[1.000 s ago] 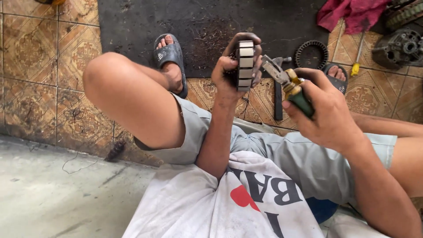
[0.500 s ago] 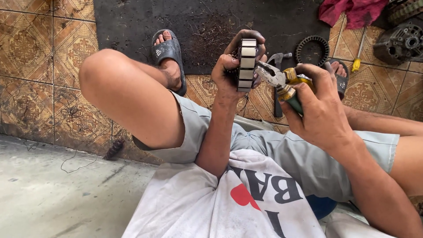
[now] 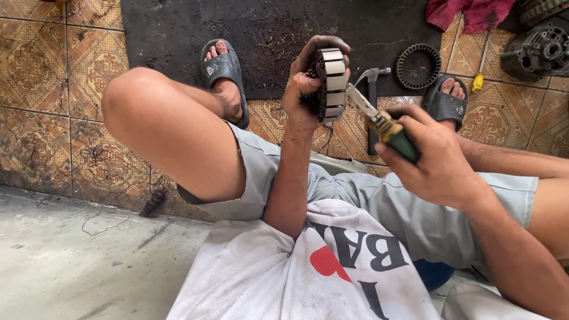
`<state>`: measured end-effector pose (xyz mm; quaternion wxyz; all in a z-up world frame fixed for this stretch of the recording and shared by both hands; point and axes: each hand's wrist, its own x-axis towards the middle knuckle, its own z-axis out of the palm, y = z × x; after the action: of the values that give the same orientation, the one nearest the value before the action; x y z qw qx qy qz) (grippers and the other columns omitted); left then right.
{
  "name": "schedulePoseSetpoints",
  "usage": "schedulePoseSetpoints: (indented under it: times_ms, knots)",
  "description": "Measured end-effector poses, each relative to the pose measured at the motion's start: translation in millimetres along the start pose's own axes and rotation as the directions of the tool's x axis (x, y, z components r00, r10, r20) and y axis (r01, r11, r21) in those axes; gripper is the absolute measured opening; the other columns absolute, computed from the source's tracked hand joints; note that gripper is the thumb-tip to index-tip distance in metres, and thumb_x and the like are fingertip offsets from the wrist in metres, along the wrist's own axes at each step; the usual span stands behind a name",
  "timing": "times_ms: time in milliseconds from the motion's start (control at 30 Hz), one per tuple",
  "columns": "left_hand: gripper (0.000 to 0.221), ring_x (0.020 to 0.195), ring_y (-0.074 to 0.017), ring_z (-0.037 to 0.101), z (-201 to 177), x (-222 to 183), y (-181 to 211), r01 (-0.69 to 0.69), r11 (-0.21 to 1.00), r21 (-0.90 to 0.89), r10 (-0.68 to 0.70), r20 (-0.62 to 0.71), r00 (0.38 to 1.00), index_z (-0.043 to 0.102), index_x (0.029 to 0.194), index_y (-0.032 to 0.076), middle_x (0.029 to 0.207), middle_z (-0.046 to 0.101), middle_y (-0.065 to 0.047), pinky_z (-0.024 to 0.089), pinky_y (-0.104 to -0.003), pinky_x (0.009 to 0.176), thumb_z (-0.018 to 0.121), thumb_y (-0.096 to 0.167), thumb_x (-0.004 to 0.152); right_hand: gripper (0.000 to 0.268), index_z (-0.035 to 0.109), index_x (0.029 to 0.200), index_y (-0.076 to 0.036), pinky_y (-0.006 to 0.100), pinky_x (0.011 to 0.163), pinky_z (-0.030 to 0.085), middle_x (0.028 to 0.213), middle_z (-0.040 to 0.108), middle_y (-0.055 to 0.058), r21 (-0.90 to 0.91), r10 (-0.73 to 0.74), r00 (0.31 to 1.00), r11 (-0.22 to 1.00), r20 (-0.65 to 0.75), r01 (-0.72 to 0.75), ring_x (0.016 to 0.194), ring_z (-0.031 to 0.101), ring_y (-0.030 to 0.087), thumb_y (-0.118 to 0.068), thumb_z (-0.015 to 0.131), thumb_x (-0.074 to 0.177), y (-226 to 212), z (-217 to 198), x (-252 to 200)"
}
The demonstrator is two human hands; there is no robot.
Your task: Using pliers to pry and remove copper wire windings from an electric motor stator core.
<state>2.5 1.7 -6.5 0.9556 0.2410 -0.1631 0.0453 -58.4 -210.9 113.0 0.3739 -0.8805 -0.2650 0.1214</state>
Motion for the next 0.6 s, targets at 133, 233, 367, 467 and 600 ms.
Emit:
schedulePoseSetpoints:
  times_ms: [133, 233, 367, 467, 600]
  knots:
    - [0.048, 0.102, -0.0238, 0.066, 17, 7, 15, 0.015, 0.995, 0.095, -0.021, 0.059, 0.998, 0.062, 0.124, -0.003, 0.118, 0.066, -0.018, 0.058, -0.034, 0.083, 0.063, 0.023, 0.083, 0.014, 0.058, 0.092, -0.010, 0.027, 0.058, 0.039, 0.074, 0.052, -0.002, 0.421, 0.098, 0.973, 0.889, 0.209, -0.180, 0.062, 0.044, 0.010, -0.021, 0.062, 0.099, 5, 2, -13]
    - [0.052, 0.093, -0.0155, 0.065, 29, 6, 17, 0.136, 0.988, 0.070, -0.140, 0.051, 0.989, 0.061, 0.113, -0.008, 0.109, 0.066, -0.015, 0.058, -0.027, 0.081, 0.066, 0.028, 0.076, 0.023, 0.060, 0.097, 0.001, 0.025, 0.057, 0.048, 0.081, 0.061, 0.009, 0.755, 0.156, 0.922, 0.534, 0.354, -0.380, 0.073, 0.064, 0.017, -0.022, 0.063, 0.099, 13, 15, -23]
    - [0.050, 0.080, -0.0218, 0.049, 41, 5, 12, 0.296, 0.899, -0.323, -0.258, 0.155, 0.954, 0.057, 0.108, -0.013, 0.100, 0.057, -0.019, 0.042, -0.030, 0.063, 0.065, 0.023, 0.073, 0.033, 0.060, 0.115, 0.009, 0.031, 0.065, 0.053, 0.100, 0.062, 0.016, 0.900, -0.079, 0.913, 0.221, 0.401, -0.376, 0.080, 0.062, 0.021, -0.021, 0.066, 0.101, 8, 22, -19]
    - [0.051, 0.062, -0.0167, 0.039, 42, 3, -14, 0.351, 0.793, -0.498, -0.243, 0.269, 0.932, 0.053, 0.102, -0.013, 0.084, 0.048, -0.017, 0.033, -0.027, 0.047, 0.063, 0.026, 0.071, 0.020, 0.058, 0.099, 0.009, 0.034, 0.058, 0.051, 0.087, 0.058, 0.019, 0.954, -0.145, 0.949, 0.145, 0.281, -0.261, 0.072, 0.061, 0.024, -0.011, 0.062, 0.100, -13, 29, -5]
    - [0.059, 0.056, -0.0144, 0.042, 44, 2, -29, 0.346, 0.721, -0.601, -0.145, 0.357, 0.923, 0.052, 0.111, -0.015, 0.072, 0.042, -0.016, 0.031, -0.027, 0.041, 0.064, 0.033, 0.079, 0.018, 0.059, 0.080, 0.006, 0.035, 0.048, 0.054, 0.065, 0.057, 0.014, 0.923, -0.200, 0.976, 0.386, 0.080, 0.004, 0.057, 0.061, 0.021, 0.001, 0.058, 0.097, -15, 33, -3]
